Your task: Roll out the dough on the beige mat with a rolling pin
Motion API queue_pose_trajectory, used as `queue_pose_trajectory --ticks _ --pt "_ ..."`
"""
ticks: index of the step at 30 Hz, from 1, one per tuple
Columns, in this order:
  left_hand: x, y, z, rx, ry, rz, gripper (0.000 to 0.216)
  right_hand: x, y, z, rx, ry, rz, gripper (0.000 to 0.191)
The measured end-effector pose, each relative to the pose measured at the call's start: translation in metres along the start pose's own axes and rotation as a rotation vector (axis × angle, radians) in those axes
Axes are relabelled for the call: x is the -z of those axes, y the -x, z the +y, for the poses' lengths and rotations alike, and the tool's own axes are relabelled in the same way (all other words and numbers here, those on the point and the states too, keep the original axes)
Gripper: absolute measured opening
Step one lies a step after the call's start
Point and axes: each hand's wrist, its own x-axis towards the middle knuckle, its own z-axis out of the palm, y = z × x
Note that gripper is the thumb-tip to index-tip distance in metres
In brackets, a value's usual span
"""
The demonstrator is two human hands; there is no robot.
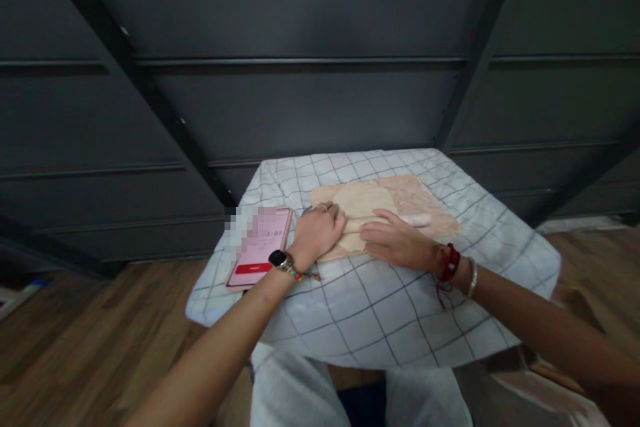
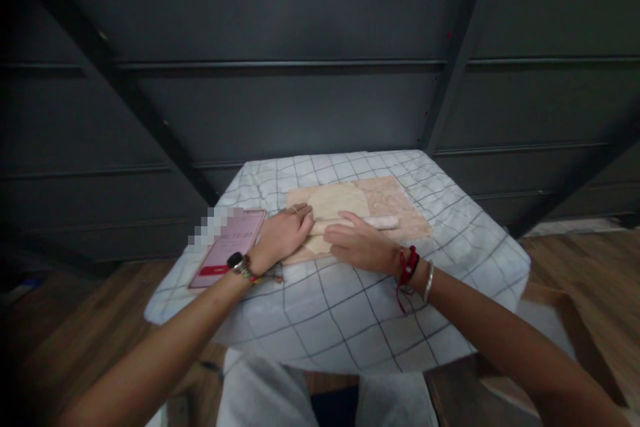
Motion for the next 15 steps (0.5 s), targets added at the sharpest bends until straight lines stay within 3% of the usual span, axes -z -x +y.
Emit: queue_pose_trajectory --ticks 5,9,12,15 --pt "-0.002 0.002 0.001 0.008 -0.012 0.036 0.036 0.002 0.005 0.002 -0.057 -0.060 0.145 0.024" --pt "-0.001 0.012 0.003 -0.017 0.008 0.082 0.035 0.012 0.005 0.031 -0.326 -0.112 0.270 0.016" --pt "-0.001 0.022 0.005 -0.049 0.049 0.116 0.038 0.011 -0.001 0.060 -0.485 -0.248 0.166 0.009" --pt "-0.002 0.029 0.005 -0.033 0.063 0.098 0.040 0.006 -0.007 0.081 -0.485 -0.427 0.002 0.009"
